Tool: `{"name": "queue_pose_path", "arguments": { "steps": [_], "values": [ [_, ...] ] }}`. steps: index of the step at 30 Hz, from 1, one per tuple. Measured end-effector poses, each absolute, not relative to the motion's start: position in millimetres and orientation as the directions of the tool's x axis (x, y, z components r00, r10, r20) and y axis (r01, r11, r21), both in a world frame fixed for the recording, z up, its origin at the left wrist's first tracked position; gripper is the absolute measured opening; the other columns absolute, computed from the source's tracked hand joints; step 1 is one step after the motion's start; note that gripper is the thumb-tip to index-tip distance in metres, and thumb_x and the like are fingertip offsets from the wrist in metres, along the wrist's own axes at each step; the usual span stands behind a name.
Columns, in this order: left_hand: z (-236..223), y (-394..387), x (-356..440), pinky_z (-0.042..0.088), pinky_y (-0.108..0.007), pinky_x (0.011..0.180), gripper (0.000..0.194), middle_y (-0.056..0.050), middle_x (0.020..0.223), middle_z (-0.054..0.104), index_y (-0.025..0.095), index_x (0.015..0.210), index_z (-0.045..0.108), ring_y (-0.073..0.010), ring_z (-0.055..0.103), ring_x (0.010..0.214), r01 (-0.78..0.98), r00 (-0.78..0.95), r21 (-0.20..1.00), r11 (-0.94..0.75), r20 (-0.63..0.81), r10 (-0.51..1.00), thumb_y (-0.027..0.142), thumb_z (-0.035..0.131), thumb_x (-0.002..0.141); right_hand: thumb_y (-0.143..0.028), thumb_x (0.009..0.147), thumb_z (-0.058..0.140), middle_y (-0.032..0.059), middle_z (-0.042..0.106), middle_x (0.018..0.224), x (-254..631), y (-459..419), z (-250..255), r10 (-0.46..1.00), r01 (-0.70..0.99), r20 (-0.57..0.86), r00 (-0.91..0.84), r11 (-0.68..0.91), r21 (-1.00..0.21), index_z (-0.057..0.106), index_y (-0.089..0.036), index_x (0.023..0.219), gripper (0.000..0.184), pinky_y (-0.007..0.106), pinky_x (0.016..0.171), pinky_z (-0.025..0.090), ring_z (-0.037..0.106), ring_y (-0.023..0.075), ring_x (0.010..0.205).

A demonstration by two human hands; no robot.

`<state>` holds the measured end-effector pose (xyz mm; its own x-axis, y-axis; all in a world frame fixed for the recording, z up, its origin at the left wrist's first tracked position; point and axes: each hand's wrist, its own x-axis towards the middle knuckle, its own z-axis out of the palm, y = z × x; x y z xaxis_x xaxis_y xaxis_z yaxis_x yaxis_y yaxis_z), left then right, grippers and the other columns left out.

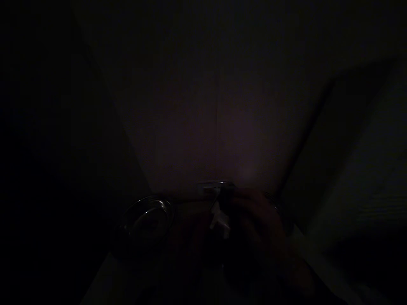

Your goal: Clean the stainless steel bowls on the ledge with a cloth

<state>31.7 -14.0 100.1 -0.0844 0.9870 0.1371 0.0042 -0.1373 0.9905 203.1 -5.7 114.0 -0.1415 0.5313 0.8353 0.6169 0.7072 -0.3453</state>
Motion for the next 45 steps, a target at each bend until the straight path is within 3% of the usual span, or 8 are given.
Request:
{"name": "queue_pose_path", "arguments": {
  "steps": [3, 7, 12, 17, 21, 35, 41, 45],
  "values": [
    [98.8, -13.5, 32.3, 0.056, -0.029, 0.067, 0.029, -0.006, 0.084, 0.072, 0.018, 0.085, 0.068, -0.0205, 0.069, 0.082, -0.005, -0.106, 0.991, -0.132, 0.131, 0.986, 0.047, 0.062, 0.081, -0.015, 0.087, 0.048, 0.0066, 0.070, 0.100, 205.9, -1.0, 110.3, 0.598, 0.661, 0.799, -0.059, 0.624, -0.418, 0.065, -0.023, 0.101, 0.024, 0.036, 0.076, 0.055, 0.066, 0.0207, 0.090],
    [99.4, -12.5, 31.9, 0.055, -0.028, 0.065, 0.021, -0.005, 0.083, 0.074, 0.023, 0.079, 0.069, -0.0262, 0.069, 0.088, -0.013, -0.148, 0.994, -0.111, 0.108, 0.983, 0.043, 0.069, 0.074, -0.012, 0.083, 0.050, 0.0058, 0.069, 0.104, 199.8, -7.5, 112.9, 0.498, 0.585, 0.842, -0.207, 0.753, -0.301, 0.063, -0.024, 0.107, 0.030, 0.037, 0.079, 0.054, 0.063, 0.0215, 0.097],
    [103.8, -12.8, 34.6, 0.053, -0.028, 0.054, 0.027, -0.006, 0.078, 0.073, 0.022, 0.080, 0.069, -0.0226, 0.069, 0.070, -0.014, -0.144, 1.000, -0.008, 0.005, 0.990, 0.048, 0.062, 0.078, -0.012, 0.084, 0.049, 0.0059, 0.069, 0.103, 201.3, -4.8, 111.8, 0.509, 0.601, 0.843, -0.173, 0.733, -0.319, 0.063, -0.024, 0.105, 0.028, 0.037, 0.079, 0.054, 0.064, 0.0214, 0.096],
    [105.0, -12.0, 37.7, 0.056, -0.028, 0.061, 0.032, -0.007, 0.085, 0.074, 0.021, 0.082, 0.069, -0.0223, 0.069, 0.076, -0.026, -0.189, 0.997, 0.067, -0.071, 0.979, 0.051, 0.063, 0.077, -0.013, 0.084, 0.049, 0.0073, 0.068, 0.105, 203.1, -4.6, 112.3, 0.507, 0.630, 0.845, -0.172, 0.716, -0.301, 0.063, -0.023, 0.108, 0.029, 0.036, 0.078, 0.054, 0.064, 0.0217, 0.095],
    [99.0, -10.7, 37.3, 0.057, -0.030, 0.065, 0.030, -0.008, 0.093, 0.074, 0.022, 0.088, 0.069, -0.0244, 0.070, 0.086, -0.060, -0.167, 0.997, 0.038, -0.048, 0.985, 0.050, 0.064, 0.076, -0.013, 0.082, 0.050, 0.0072, 0.067, 0.110, 197.0, -10.5, 113.5, 0.455, 0.570, 0.843, -0.287, 0.788, -0.231, 0.060, -0.024, 0.113, 0.034, 0.042, 0.083, 0.053, 0.061, 0.0241, 0.104],
    [97.6, -10.9, 34.0, 0.053, -0.029, 0.059, 0.032, -0.006, 0.080, 0.073, 0.021, 0.082, 0.070, -0.0254, 0.068, 0.079, 0.048, -0.188, 0.999, -0.009, 0.018, 0.982, 0.051, 0.066, 0.072, -0.014, 0.086, 0.049, 0.0070, 0.070, 0.100, 205.4, -2.7, 111.5, 0.573, 0.723, 0.800, -0.177, 0.628, -0.289, 0.065, -0.021, 0.104, 0.025, 0.038, 0.074, 0.054, 0.065, 0.0218, 0.089],
    [100.6, -10.7, 35.4, 0.054, -0.030, 0.060, 0.025, -0.007, 0.084, 0.074, 0.024, 0.082, 0.071, -0.0259, 0.069, 0.082, 0.031, -0.180, 0.999, -0.038, 0.043, 0.983, 0.047, 0.066, 0.074, -0.014, 0.084, 0.052, 0.0070, 0.068, 0.106, 200.6, -10.1, 118.4, 0.461, 0.600, 0.832, -0.309, 0.773, -0.206, 0.062, -0.022, 0.106, 0.026, 0.038, 0.079, 0.055, 0.062, 0.0228, 0.099],
    [101.4, -11.6, 35.5, 0.054, -0.030, 0.062, 0.023, -0.007, 0.086, 0.073, 0.023, 0.083, 0.072, -0.0260, 0.069, 0.081, 0.017, -0.161, 0.999, -0.037, 0.039, 0.986, 0.044, 0.067, 0.073, -0.014, 0.086, 0.049, 0.0068, 0.069, 0.101, 205.9, -2.6, 112.7, 0.557, 0.678, 0.808, -0.192, 0.671, -0.301, 0.064, -0.022, 0.103, 0.025, 0.037, 0.076, 0.054, 0.064, 0.0210, 0.091]
  ]
}}
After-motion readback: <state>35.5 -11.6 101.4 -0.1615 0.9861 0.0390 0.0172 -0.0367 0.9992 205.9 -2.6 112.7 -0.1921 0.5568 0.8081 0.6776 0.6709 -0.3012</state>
